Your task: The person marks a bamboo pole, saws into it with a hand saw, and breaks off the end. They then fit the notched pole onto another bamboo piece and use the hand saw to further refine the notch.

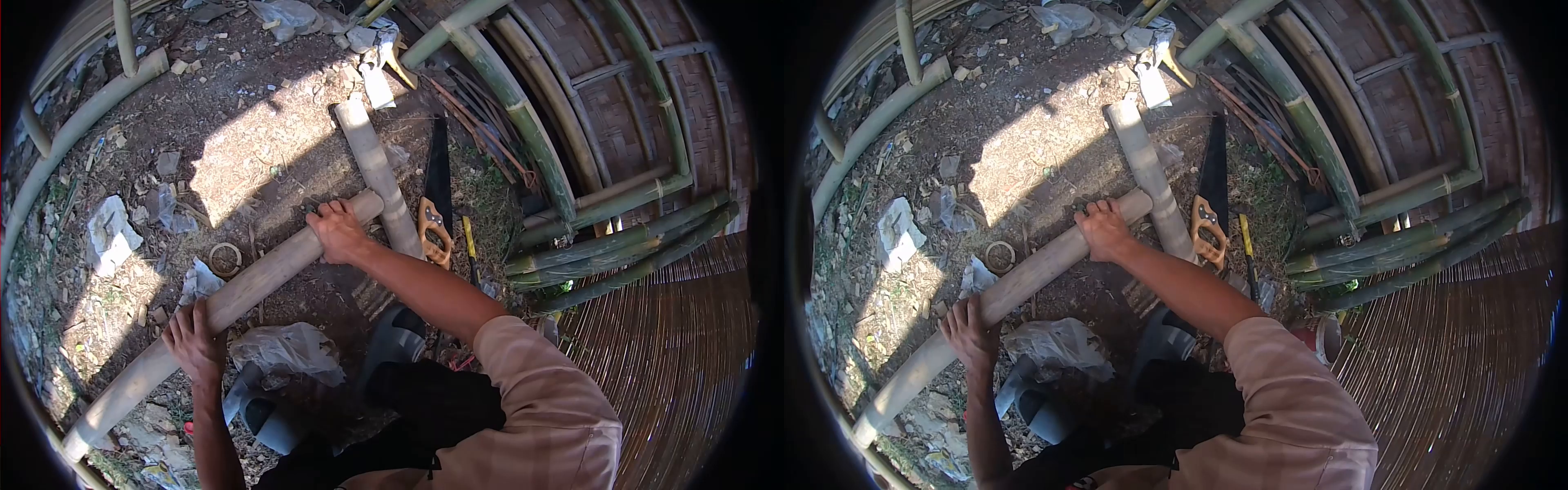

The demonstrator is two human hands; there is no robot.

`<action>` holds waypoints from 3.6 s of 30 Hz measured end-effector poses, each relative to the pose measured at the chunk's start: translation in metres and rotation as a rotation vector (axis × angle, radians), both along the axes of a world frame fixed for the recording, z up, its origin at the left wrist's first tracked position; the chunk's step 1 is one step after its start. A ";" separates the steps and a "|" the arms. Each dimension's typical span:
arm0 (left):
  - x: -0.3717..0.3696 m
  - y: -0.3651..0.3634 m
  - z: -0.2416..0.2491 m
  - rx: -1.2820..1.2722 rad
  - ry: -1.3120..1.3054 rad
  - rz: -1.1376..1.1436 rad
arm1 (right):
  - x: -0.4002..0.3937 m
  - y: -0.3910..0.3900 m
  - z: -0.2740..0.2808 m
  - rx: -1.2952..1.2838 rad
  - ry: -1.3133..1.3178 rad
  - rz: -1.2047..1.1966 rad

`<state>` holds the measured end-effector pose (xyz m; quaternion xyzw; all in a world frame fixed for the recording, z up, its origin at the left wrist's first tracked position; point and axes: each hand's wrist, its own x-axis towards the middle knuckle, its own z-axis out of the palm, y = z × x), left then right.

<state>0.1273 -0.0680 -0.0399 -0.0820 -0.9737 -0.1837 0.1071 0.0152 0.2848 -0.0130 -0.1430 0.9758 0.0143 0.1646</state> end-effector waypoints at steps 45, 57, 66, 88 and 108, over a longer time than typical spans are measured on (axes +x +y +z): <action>0.015 -0.094 0.108 -0.094 -0.483 -0.252 | 0.120 0.049 0.162 -0.127 -0.127 0.175; -0.050 0.053 0.140 0.194 -0.632 -0.502 | 0.140 0.168 0.145 -0.086 0.873 -0.561; -0.112 0.071 0.199 0.386 -1.040 -0.104 | -0.057 0.117 0.101 -1.974 0.175 -0.835; -0.196 0.152 0.221 0.519 -0.491 -0.134 | -0.255 0.144 0.130 -1.637 0.481 -0.978; -0.180 0.174 0.232 -0.320 0.089 -0.052 | -0.263 0.136 0.136 -1.700 0.247 -0.997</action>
